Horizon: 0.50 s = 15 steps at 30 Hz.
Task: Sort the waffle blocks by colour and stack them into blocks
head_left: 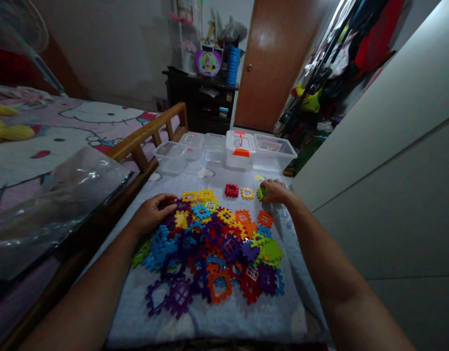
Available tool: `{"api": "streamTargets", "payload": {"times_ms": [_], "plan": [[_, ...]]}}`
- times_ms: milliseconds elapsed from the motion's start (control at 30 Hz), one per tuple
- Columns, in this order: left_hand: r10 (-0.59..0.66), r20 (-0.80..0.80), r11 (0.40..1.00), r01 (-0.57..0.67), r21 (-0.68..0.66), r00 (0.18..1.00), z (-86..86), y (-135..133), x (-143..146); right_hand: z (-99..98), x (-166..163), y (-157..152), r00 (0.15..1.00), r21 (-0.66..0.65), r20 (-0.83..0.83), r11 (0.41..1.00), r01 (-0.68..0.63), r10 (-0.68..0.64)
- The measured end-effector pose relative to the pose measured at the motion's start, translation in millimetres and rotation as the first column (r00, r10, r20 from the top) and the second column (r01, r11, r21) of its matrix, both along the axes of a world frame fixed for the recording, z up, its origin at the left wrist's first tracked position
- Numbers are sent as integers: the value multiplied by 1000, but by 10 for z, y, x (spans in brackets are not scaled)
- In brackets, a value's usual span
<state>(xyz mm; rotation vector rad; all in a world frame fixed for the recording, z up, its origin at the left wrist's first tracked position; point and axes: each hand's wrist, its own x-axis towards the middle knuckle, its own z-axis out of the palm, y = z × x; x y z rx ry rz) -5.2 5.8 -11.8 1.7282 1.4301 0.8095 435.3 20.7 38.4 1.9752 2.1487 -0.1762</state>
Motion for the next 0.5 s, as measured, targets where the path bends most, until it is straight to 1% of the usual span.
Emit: {"api": "streamTargets", "payload": {"times_ms": [300, 400, 500], "plan": [[16, 2, 1000, -16, -24, 1000, 38, -18, 19, -70, -18, 1, 1000, 22, 15, 1000, 15, -16], [20, 8, 999, -19, -34, 1000, 42, -16, 19, -60, -38, -5, 1000, 35, 12, 999, 16, -17], [16, 5, 999, -16, -32, 1000, 41, -12, 16, -10, -48, -56, 1000, 63, -1, 998, 17, -17]]}}
